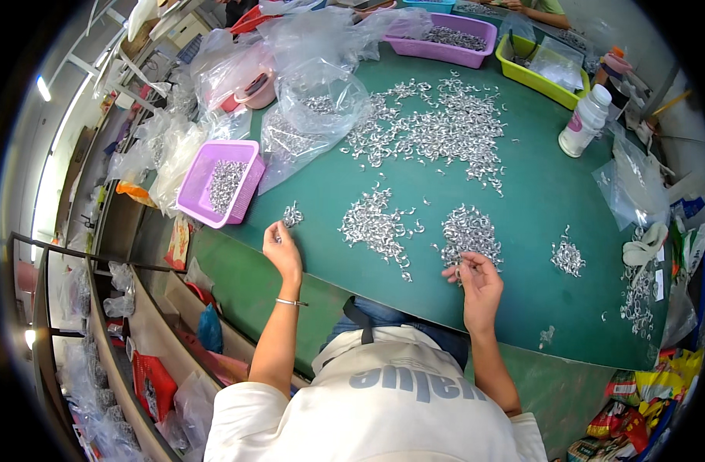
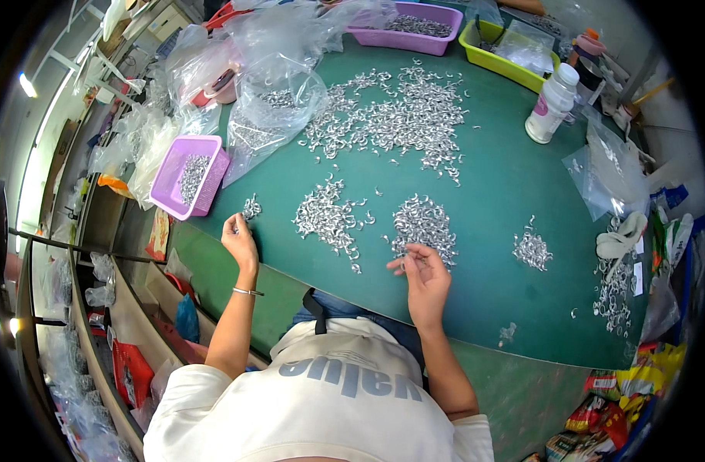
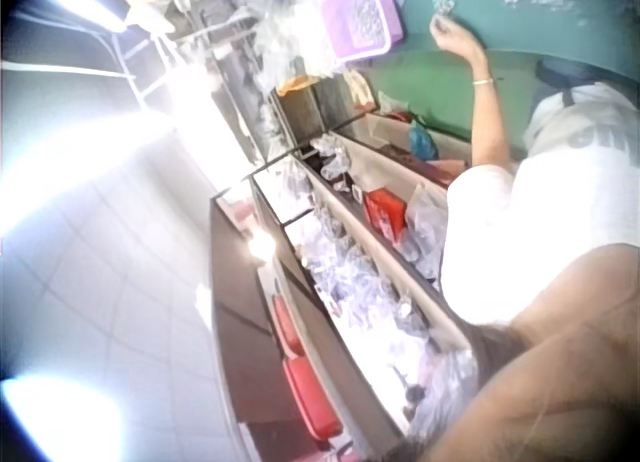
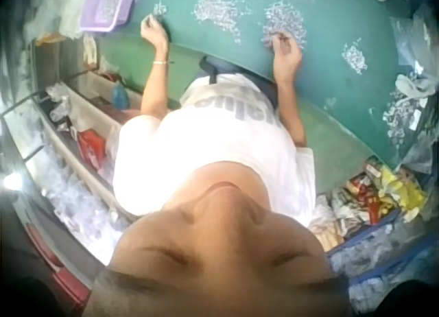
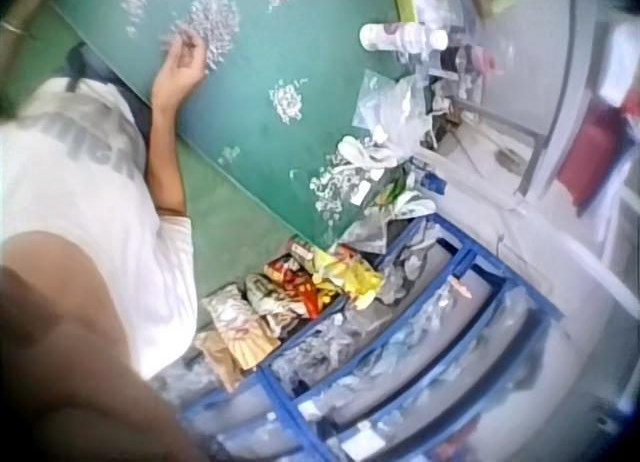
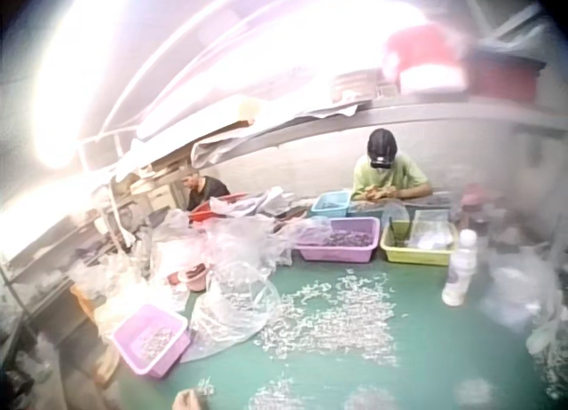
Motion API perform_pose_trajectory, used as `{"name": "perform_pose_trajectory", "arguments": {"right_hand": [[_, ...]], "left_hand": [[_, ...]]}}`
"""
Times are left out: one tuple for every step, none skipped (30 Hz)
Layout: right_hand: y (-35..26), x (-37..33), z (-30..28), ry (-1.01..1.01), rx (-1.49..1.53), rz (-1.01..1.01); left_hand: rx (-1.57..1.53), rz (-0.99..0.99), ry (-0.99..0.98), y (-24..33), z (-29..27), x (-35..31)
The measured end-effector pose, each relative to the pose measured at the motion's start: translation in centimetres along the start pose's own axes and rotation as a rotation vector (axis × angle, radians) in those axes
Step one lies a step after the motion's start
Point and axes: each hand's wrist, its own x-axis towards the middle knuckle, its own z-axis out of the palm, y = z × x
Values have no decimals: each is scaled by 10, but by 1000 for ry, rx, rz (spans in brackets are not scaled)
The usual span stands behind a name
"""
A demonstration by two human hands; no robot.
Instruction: The person picks up and connects small silver-colored metal components by hand at a workstation, occasionally sorting them from a pile or placing them into a pink container.
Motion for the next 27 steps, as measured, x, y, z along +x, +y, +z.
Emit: {"name": "perform_pose_trajectory", "arguments": {"right_hand": [[-5, -1, -10, -21, 41, 50], [-10, -3, -16, -43, 81, 104], [-13, -6, -21, -65, 123, 158], [-13, -8, -25, -65, 114, 155], [-14, -11, -28, -71, 108, 155], [-14, -15, -30, -77, 102, 155], [-15, -18, -31, -75, 96, 148], [-17, -23, -31, -68, 85, 139], [-18, -27, -32, -62, 75, 130], [-16, -30, -32, -58, 82, 120], [-12, -34, -32, -55, 91, 113], [-10, -37, -31, -53, 101, 106], [-12, -40, -29, -58, 82, 100], [-14, -40, -26, -59, 61, 93], [-16, -40, -23, -61, 42, 86], [-19, -39, -20, -76, 41, 93], [-20, -38, -15, -80, 37, 99], [-20, -36, -11, -82, 31, 104], [-20, -32, -5, -101, 23, 98], [-19, -28, 1, -126, 22, 98], [-17, -23, 8, -147, 18, 95], [-16, -20, 13, -150, 4, 95], [-14, -18, 19, -157, -7, 100], [-12, -16, 26, -161, -22, 101], [-9, -12, 32, -143, -26, 97], [-4, -8, 39, -127, -29, 96], [2, -3, 45, -111, -33, 95]], "left_hand": [[8, -35, -11, 4, 1, -5], [19, -71, -22, 7, 2, -9], [25, -92, -36, 16, 1, -12], [31, -80, -35, 17, 3, -14], [41, -67, -29, 18, 1, -16], [51, -54, -23, 18, -2, -17], [31, 58, 25, 9, -2, -17], [31, 62, 27, 9, -2, -19], [31, 66, 30, 10, -4, -20], [32, 70, 33, 9, -6, -20], [32, 63, 24, 8, -9, -19], [32, 57, 15, 5, -12, -18], [33, 52, 7, 4, -16, -16], [-67, -29, -21, 7, -16, -16], [-165, -108, -49, 11, -16, -17], [-263, -187, -77, 18, -17, -18], [-336, -254, -144, 30, -17, -20], [-412, -322, -216, 49, -15, -26], [-489, -391, -286, 69, -13, -33], [-542, -398, -384, 89, -13, -39], [-524, -434, -534, 113, -13, -46], [-517, -464, -670, 133, -14, -56], [-567, -497, -788, 148, -16, -66], [-548, -391, -910, 151, -15, -72], [-558, -380, -1031, 160, -16, -74], [-588, -409, -1142, 158, -12, -73], [-578, -385, -1162, 155, -6, -71]]}}
